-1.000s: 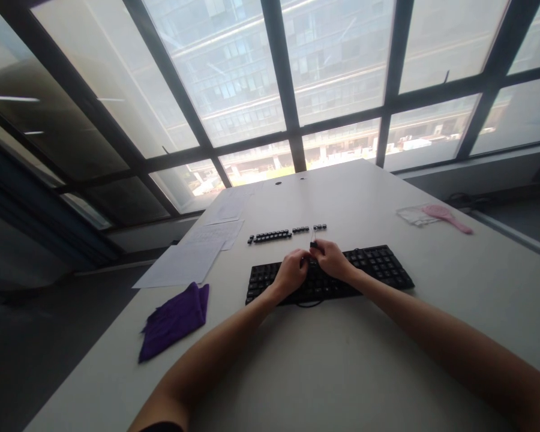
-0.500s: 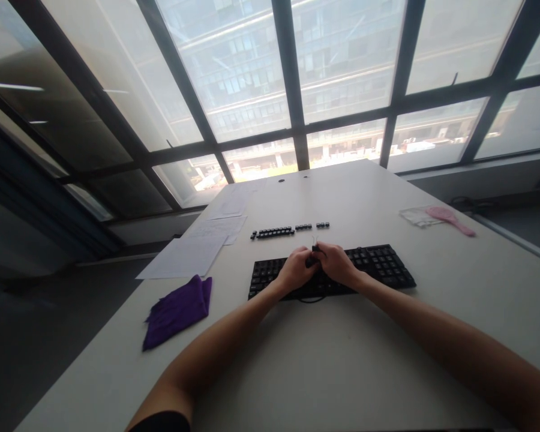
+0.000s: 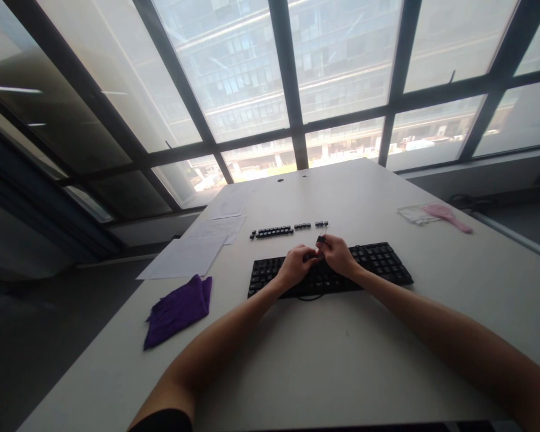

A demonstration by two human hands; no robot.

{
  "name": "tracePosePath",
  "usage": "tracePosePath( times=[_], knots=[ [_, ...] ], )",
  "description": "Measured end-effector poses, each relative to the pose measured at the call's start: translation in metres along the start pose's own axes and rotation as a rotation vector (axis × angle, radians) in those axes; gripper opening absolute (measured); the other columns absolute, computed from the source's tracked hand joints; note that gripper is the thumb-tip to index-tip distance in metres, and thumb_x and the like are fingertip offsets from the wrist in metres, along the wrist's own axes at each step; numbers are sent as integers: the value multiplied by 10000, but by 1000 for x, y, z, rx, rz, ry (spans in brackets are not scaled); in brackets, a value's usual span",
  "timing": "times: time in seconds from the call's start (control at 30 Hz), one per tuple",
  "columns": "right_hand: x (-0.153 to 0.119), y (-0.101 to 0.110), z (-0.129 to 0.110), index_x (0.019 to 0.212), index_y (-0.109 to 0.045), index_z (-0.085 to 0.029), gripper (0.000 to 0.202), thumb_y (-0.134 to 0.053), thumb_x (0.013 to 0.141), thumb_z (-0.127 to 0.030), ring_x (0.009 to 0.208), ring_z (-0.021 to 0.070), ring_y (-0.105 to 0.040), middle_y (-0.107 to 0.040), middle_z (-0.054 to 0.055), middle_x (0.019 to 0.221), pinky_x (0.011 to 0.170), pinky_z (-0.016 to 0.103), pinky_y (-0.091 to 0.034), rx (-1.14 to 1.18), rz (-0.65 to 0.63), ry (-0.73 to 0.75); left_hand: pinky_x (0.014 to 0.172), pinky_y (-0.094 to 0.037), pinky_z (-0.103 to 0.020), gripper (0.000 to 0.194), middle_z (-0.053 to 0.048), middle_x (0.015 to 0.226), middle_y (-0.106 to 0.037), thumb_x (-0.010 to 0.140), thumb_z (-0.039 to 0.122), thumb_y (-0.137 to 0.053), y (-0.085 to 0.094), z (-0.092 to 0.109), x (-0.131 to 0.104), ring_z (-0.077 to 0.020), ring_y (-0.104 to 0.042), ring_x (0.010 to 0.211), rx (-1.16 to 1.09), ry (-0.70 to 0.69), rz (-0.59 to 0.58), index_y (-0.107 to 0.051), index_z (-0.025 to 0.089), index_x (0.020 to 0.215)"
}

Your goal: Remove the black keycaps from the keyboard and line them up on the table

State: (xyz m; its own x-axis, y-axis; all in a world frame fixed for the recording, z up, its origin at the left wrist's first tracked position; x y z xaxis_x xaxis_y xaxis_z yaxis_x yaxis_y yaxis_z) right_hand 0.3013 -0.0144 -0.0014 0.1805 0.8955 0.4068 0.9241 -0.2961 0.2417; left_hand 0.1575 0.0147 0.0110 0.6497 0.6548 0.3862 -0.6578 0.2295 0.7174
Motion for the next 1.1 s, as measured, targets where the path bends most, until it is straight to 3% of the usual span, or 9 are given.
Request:
tracePosePath(
  times=[0.23,0.33,0.57,0.7,0.8,0.93,1.0,1.1],
  knots=[
    [-4,-3,-8,842,-559,-211,162,-511,926,-341,661,179,-627,-678,12,703,635,279,-424,-89,15,36,748,-506,-282,280,-10,881,-679,767,128,-732,8,0,-3,-144,-615,754,-120,49,130,-640,191,1024],
    [-4,-6,-7,929,-564,-215,147,-511,933,-352,672,187,-642,-687,11,713,649,286,-431,-99,-23,22,737,-512,-284,231,-3,867,-640,782,138,-721,10,2,-6,-143,-603,747,-85,28,163,-611,196,977],
    [-2,-4,-3,811,-510,-214,193,-521,918,-374,595,146,-536,-585,-29,632,567,253,-382,-51,-29,50,868,-511,-298,243,-59,1149,-555,871,67,-583,3,13,-13,-141,-601,894,35,-149,132,-657,213,1051],
    [-1,-4,-3,804,-523,-212,213,-538,913,-394,581,141,-546,-601,-23,632,576,260,-406,34,-8,20,905,-506,-328,187,-63,1112,-581,875,100,-604,3,14,-12,-172,-599,960,69,-153,142,-681,207,1008],
    [2,5,0,801,-526,-210,272,-560,901,-460,593,139,-582,-651,5,676,586,263,-443,212,144,-42,889,-516,-344,107,-63,1027,-625,849,149,-663,14,11,-6,-200,-600,983,48,-109,195,-690,199,939],
    [8,23,20,806,-489,-223,371,-639,827,-562,513,115,-539,-660,10,651,480,231,-406,596,440,-273,743,-548,-293,95,-44,924,-676,797,165,-707,33,-4,8,-140,-639,734,-75,13,192,-708,180,892],
    [13,28,27,804,-468,-229,386,-682,798,-551,482,99,-508,-660,3,640,448,216,-379,765,468,-344,750,-557,-299,110,-41,887,-706,770,175,-732,44,-16,17,-147,-662,728,-95,71,190,-721,174,879],
    [20,39,30,788,-452,-232,393,-703,792,-535,457,84,-479,-662,-1,633,427,206,-356,836,499,-329,769,-566,-322,121,-42,830,-739,755,199,-750,57,-36,33,-178,-691,763,-74,151,191,-732,176,873]
  ],
)
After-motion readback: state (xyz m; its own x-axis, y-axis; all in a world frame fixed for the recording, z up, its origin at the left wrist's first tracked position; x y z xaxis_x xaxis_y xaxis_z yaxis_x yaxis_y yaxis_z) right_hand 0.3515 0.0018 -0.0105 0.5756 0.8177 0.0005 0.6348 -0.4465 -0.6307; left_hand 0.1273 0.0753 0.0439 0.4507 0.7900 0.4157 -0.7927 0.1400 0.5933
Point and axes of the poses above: each hand's wrist, its own x-axis towards the middle knuckle, its own y-axis out of the back of the hand, z = x × y, the point moved 5 cm from there along x, towards the middle knuckle
